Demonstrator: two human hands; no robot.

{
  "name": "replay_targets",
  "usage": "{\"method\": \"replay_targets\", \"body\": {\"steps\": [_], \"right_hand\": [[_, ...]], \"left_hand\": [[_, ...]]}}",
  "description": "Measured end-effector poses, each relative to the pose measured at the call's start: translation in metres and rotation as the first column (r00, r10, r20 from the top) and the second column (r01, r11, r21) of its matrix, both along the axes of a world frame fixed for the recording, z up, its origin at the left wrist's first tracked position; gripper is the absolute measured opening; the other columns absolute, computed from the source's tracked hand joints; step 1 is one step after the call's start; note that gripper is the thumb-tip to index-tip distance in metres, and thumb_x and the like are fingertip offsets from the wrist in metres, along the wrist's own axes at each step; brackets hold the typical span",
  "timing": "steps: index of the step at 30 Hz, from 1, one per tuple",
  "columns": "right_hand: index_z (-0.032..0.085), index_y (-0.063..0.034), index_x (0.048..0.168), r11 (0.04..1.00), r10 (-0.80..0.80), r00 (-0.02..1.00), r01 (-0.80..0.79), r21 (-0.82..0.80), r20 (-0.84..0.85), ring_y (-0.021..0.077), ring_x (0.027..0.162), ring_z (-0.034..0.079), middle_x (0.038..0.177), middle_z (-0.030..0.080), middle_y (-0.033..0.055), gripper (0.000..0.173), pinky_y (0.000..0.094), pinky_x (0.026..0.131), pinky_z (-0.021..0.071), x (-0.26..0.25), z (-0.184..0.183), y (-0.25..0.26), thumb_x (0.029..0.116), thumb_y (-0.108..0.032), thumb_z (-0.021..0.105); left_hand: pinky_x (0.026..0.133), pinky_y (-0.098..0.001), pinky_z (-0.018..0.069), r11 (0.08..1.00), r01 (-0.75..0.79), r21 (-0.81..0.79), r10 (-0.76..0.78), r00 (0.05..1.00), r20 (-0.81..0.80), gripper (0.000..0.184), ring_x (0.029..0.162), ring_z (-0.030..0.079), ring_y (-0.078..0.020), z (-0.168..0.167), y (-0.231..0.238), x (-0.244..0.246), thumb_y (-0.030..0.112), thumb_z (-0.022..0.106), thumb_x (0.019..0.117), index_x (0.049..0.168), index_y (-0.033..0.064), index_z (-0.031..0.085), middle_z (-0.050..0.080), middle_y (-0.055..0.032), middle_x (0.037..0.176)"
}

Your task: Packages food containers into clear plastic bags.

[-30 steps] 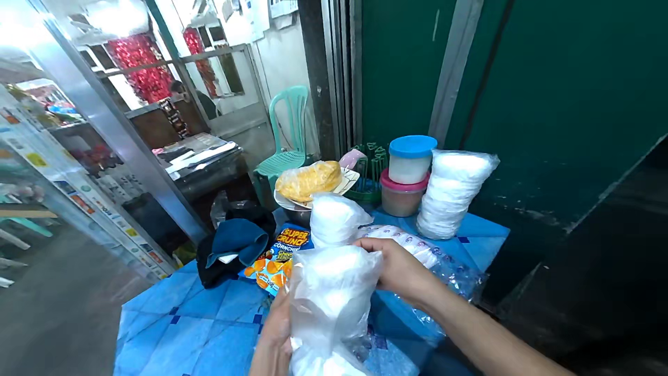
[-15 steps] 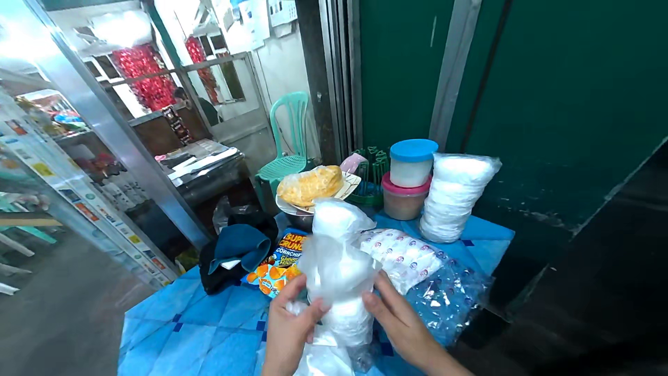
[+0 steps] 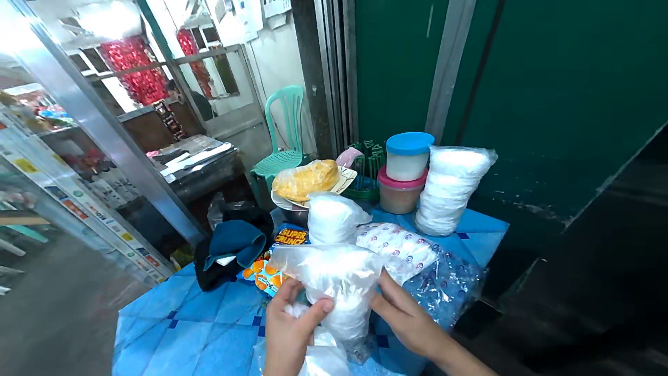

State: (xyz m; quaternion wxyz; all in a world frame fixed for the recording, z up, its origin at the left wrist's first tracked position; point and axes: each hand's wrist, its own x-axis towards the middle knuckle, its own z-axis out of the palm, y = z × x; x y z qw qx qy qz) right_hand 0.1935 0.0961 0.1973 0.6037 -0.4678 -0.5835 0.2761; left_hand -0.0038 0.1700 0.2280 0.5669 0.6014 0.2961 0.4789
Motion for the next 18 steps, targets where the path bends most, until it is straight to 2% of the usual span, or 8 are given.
{"method": "replay_targets", "body": {"steps": [2,5,7,9,11,13,15,18], "right_hand": [[0.049,-0.0182,0.150,1.000,-0.019,0.999,0.020,-0.019,0.026,0.0161,0.137,0.048,0.150,0.049,0.0024,0.058,0.0414,0.112,0.0465,0.003,0.019,-0.002,0.1027,-0.051,0.051],[0.049,-0.0303,0.148,0.998,-0.062,0.996,0.062,0.011,0.062,0.0154,0.135,0.050,0.148,0.049,-0.0040,0.051,0.0433,0.107,0.0499,0.001,0.047,0.003,0.1022,-0.052,0.051],[0.050,-0.0272,0.147,0.996,-0.081,0.994,0.080,0.027,0.074,0.0152,0.134,0.051,0.147,0.050,-0.0031,0.050,0.0429,0.107,0.0501,-0.002,0.041,0.006,0.1037,-0.052,0.048],[0.052,-0.0201,0.147,0.996,-0.089,0.994,0.088,0.019,0.059,0.0159,0.134,0.051,0.147,0.052,0.0013,0.054,0.0416,0.110,0.0486,-0.004,0.022,0.005,0.1043,-0.053,0.047],[0.052,-0.0131,0.147,0.996,-0.091,0.995,0.090,0.013,0.050,0.0185,0.139,0.047,0.150,0.050,0.0063,0.058,0.0420,0.114,0.0441,-0.004,0.004,0.003,0.1042,-0.052,0.048],[0.054,-0.0148,0.145,0.996,-0.091,0.994,0.091,-0.005,0.058,0.0187,0.140,0.046,0.150,0.050,0.0052,0.057,0.0423,0.115,0.0434,-0.002,0.003,0.002,0.1031,-0.053,0.050],[0.055,-0.0194,0.144,0.995,-0.096,0.993,0.097,-0.015,0.066,0.0167,0.138,0.048,0.149,0.051,0.0016,0.054,0.0420,0.113,0.0450,0.001,0.017,0.001,0.1009,-0.053,0.053],[0.051,-0.0276,0.145,0.992,-0.126,0.992,0.126,0.009,0.014,0.0171,0.127,0.057,0.141,0.055,-0.0008,0.053,0.0427,0.103,0.0529,0.000,0.040,0.004,0.0990,-0.054,0.056]], "left_hand": [[0.040,-0.0223,0.0472,1.000,-0.005,0.012,0.006,0.997,-0.080,0.057,0.048,0.055,-0.0088,0.015,0.004,-0.005,0.024,0.093,0.0703,0.117,0.0049,0.066,0.071,-0.0083,0.091],[0.040,-0.0205,0.0449,0.999,-0.022,0.043,0.022,1.000,0.001,0.050,0.045,0.051,-0.0075,0.039,0.010,-0.005,0.020,0.090,0.0748,0.120,0.0130,0.070,0.071,-0.0074,0.089],[0.038,-0.0206,0.0436,0.996,-0.074,0.054,0.072,0.996,0.045,0.038,0.044,0.050,-0.0079,0.042,0.008,-0.003,0.015,0.088,0.0767,0.112,0.0103,0.074,0.071,-0.0094,0.088],[0.038,-0.0223,0.0444,0.993,-0.097,0.063,0.098,0.995,-0.013,0.038,0.046,0.052,-0.0097,0.031,0.003,-0.004,0.018,0.089,0.0764,0.108,0.0062,0.072,0.071,-0.0100,0.088],[0.039,-0.0229,0.0448,0.995,-0.089,0.043,0.091,0.994,-0.066,0.047,0.049,0.055,-0.0101,0.016,-0.002,-0.005,0.021,0.090,0.0748,0.113,0.0022,0.069,0.072,-0.0109,0.097],[0.039,-0.0234,0.0450,0.997,-0.076,0.020,0.078,0.992,-0.099,0.056,0.051,0.056,-0.0105,0.012,-0.002,-0.007,0.024,0.092,0.0721,0.118,0.0020,0.068,0.073,-0.0113,0.104],[0.042,-0.0240,0.0482,0.999,-0.040,0.034,0.045,0.987,-0.153,0.062,0.054,0.058,-0.0107,0.025,0.002,-0.011,0.027,0.092,0.0712,0.126,0.0104,0.067,0.070,-0.0083,0.109],[0.041,-0.0219,0.0441,0.998,-0.015,0.069,0.020,0.997,-0.079,0.054,0.050,0.052,-0.0086,0.047,0.006,-0.011,0.025,0.089,0.0757,0.127,0.0214,0.071,0.071,-0.0054,0.109]]}}
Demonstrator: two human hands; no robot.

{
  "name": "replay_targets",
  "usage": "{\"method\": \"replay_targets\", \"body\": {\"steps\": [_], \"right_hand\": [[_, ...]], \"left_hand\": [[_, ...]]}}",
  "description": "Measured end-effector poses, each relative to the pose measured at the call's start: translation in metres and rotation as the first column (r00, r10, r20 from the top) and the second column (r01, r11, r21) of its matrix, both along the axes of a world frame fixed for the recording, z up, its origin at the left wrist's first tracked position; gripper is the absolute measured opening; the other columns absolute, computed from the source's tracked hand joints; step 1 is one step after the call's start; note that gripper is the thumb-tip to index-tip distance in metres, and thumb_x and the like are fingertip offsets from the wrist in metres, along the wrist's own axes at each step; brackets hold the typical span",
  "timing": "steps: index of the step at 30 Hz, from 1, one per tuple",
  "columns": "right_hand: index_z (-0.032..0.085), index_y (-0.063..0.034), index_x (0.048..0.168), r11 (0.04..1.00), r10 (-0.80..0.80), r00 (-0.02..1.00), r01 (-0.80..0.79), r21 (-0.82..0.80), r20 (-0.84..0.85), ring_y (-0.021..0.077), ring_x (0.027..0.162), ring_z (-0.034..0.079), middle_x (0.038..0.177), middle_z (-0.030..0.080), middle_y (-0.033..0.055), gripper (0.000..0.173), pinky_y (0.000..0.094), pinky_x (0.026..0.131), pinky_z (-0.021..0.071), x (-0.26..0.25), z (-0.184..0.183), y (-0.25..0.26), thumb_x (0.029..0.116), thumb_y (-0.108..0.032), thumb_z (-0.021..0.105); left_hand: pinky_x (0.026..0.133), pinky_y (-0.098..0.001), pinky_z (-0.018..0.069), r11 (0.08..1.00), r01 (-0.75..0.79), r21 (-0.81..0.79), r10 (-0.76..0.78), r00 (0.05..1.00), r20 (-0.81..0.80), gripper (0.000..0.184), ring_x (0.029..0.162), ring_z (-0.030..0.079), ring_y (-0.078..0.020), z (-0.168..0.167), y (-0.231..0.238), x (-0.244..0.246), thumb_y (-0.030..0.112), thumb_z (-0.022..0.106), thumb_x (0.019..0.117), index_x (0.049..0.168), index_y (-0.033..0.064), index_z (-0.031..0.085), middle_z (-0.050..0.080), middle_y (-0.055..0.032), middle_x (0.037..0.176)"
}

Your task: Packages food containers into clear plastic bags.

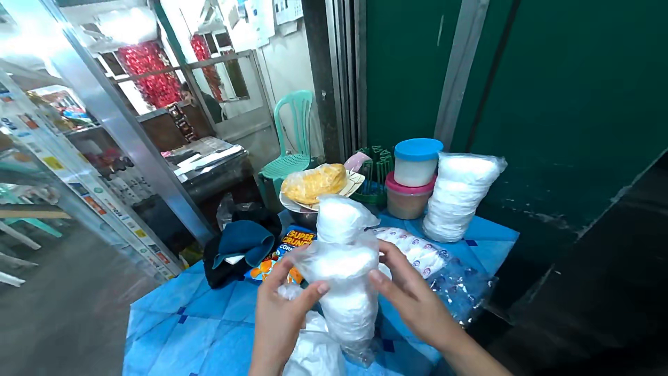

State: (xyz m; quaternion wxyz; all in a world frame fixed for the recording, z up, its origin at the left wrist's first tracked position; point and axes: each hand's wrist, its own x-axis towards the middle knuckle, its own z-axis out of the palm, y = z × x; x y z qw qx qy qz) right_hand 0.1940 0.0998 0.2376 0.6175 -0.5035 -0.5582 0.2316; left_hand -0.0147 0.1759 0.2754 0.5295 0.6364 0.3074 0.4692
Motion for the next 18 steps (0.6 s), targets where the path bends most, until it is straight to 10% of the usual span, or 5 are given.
{"method": "replay_targets", "body": {"steps": [11,18], "right_hand": [[0.056,-0.0199,0.142,1.000,-0.024,0.999,0.024,0.002,-0.036,0.0182,0.134,0.051,0.145,0.054,0.0031,0.054,0.0411,0.111,0.0467,-0.007,-0.036,-0.002,0.1019,-0.056,0.051],[0.060,-0.0255,0.131,0.920,-0.196,0.971,0.134,0.369,0.136,0.0157,0.128,0.055,0.131,0.061,-0.0045,0.036,0.0409,0.107,0.0491,-0.029,0.008,-0.039,0.1009,-0.045,0.059]], "left_hand": [[0.043,-0.0244,0.0496,0.997,-0.075,0.004,0.076,0.997,-0.026,0.047,0.053,0.059,-0.0129,-0.029,-0.015,0.008,0.025,0.090,0.0764,0.115,0.0058,0.071,0.072,-0.0089,0.099],[0.063,-0.0324,0.0657,0.969,-0.090,0.229,-0.001,0.928,0.372,0.037,0.072,0.073,-0.0192,-0.004,-0.056,-0.007,0.024,0.040,0.1108,0.141,0.0063,0.052,0.069,-0.0128,0.113]]}}
